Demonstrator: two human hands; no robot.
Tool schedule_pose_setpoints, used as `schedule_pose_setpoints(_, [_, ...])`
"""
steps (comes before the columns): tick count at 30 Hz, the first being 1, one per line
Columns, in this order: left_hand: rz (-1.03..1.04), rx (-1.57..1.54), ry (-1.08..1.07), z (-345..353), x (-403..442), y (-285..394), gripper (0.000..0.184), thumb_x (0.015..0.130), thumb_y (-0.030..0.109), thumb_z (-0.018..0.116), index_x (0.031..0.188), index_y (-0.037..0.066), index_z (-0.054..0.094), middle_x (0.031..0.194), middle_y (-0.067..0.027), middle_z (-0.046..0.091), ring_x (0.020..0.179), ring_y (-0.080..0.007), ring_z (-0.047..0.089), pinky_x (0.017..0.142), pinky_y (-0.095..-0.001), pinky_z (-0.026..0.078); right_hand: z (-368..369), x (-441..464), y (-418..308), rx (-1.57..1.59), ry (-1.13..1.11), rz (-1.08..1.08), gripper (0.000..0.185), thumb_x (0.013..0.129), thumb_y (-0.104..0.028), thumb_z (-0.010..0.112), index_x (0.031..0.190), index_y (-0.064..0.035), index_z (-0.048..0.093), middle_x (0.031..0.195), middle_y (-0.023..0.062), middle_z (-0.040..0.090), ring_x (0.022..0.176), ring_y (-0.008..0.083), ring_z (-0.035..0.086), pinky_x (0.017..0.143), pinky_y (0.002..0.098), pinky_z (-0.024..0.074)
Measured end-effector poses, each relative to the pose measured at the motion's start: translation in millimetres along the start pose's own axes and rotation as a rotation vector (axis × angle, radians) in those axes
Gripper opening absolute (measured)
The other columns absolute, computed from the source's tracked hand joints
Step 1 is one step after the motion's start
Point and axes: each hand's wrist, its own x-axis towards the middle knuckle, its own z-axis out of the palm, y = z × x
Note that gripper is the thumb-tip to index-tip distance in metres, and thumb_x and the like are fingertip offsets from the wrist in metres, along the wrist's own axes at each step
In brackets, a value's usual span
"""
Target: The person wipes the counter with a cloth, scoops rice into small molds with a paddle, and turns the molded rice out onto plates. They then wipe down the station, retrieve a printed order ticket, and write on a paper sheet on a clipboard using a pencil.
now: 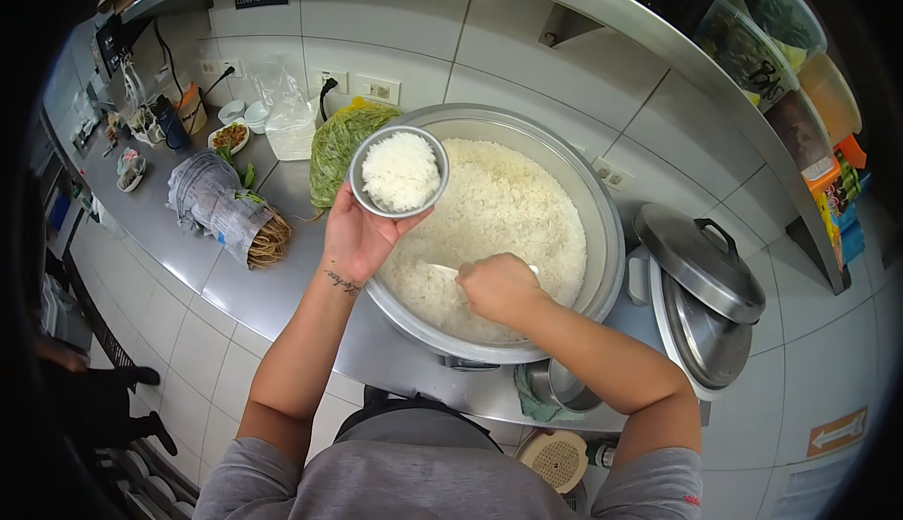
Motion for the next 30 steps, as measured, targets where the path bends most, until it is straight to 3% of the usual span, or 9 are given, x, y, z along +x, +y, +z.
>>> schedule_pose_setpoints(8, [-0.048,-0.169,-0.1,9.4,4.4,9.8,0.071,0.092,0.064,0.038,0.141,0.014,0.04,0.143,-0.0111,0.044,0.131,-0.0298,0.044,0.104,-0.0515,0.04,19.0,-10.8,25.9,0.311,-0.14,0.009,0.035,0.09,-0.032,0.056,0.079,-0.0018,0.067,0.073,0.0211,0.064,0.07,0.0368,0.063,0.062,0.0468,0.0495])
schedule_pose_setpoints(11, [-0.053,-0.144,-0.085,11.2,3.6,16.3,0.071,0.092,0.064,0.041,0.141,0.013,0.04,0.143,-0.0108,0.044,0.13,-0.0296,0.045,0.104,-0.0515,0.04,27.6,-4.7,47.6,0.537,-0.229,0.097,0.032,0.089,-0.03,0.06,0.086,0.0003,0.069,0.071,0.0185,0.065,0.067,0.0317,0.063,0.062,0.0423,0.0496])
schedule_pose_setpoints(13, [-0.048,-0.081,-0.033,6.7,2.9,23.7,0.072,0.09,0.064,0.043,0.142,0.013,0.039,0.144,-0.0112,0.043,0.131,-0.0307,0.043,0.105,-0.0519,0.038,29.3,-3.9,70.8,0.959,-0.395,0.238,0.029,0.088,-0.025,0.062,0.094,0.002,0.07,0.073,0.0144,0.066,0.066,0.0236,0.063,0.064,0.0374,0.05])
schedule_pose_setpoints(16, [-0.075,0.051,0.044,8.9,3.4,24.0,0.074,0.088,0.063,0.048,0.142,0.014,0.039,0.145,-0.0115,0.042,0.131,-0.0315,0.043,0.106,-0.0516,0.037,6.5,-9.4,104.6,1.018,-0.293,0.317,0.026,0.087,-0.02,0.064,0.098,0.0016,0.07,0.077,0.0093,0.067,0.068,0.0177,0.063,0.065,0.0328,0.0508])
schedule_pose_setpoints(20, [-0.231,0.182,0.181,31.4,-1.4,-8.8,0.07,0.085,0.057,0.056,0.139,0.014,0.042,0.142,-0.0116,0.045,0.128,-0.0308,0.044,0.104,-0.053,0.035,-69.4,-20.3,93.8,0.68,-0.042,0.377,0.026,0.09,-0.02,0.06,0.103,0.0006,0.069,0.084,0.0111,0.069,0.073,0.021,0.065,0.064,0.0324,0.0526])
schedule_pose_setpoints(22, [-0.29,0.186,0.251,47.7,3.7,-33.0,0.068,0.086,0.056,0.056,0.138,0.014,0.042,0.141,-0.0118,0.045,0.128,-0.0306,0.044,0.104,-0.0545,0.033,-75.6,-15.0,71.5,0.117,0.227,0.384,0.03,0.09,-0.016,0.055,0.114,0.0001,0.064,0.085,0.0125,0.067,0.077,0.0252,0.066,0.064,0.0342,0.0532])
schedule_pose_setpoints(25, [-0.315,0.079,0.345,58.3,14.4,-55.2,0.066,0.084,0.054,0.06,0.136,0.019,0.041,0.133,-0.0094,0.05,0.121,-0.0289,0.048,0.101,-0.056,0.034,-39.6,-3.0,19.0,-0.238,0.26,0.452,0.039,0.088,-0.013,0.052,0.125,0.0,0.056,0.088,0.0159,0.064,0.079,0.0308,0.065,0.069,0.0378,0.0532])
schedule_pose_setpoints(28, [-0.304,-0.027,0.385,53.6,23.8,-58.8,0.063,0.084,0.055,0.057,0.134,0.019,0.043,0.132,-0.0089,0.05,0.119,-0.0286,0.048,0.1,-0.0547,0.034,-18.9,-3.5,9.9,-0.027,0.33,0.373,0.056,0.081,-0.002,0.051,0.137,0.001,0.044,0.097,0.0202,0.06,0.086,0.0329,0.063,0.073,0.0408,0.0516])
schedule_pose_setpoints(30, [-0.29,-0.019,0.331,49.5,20.8,-54.6,0.062,0.086,0.057,0.054,0.132,0.018,0.044,0.133,-0.0092,0.049,0.119,-0.029,0.048,0.099,-0.0544,0.035,-24.0,-9.0,31.0,0.078,0.395,0.331,0.054,0.081,-0.002,0.052,0.135,0.0002,0.046,0.096,0.0187,0.06,0.085,0.0331,0.062,0.075,0.0401,0.0521])
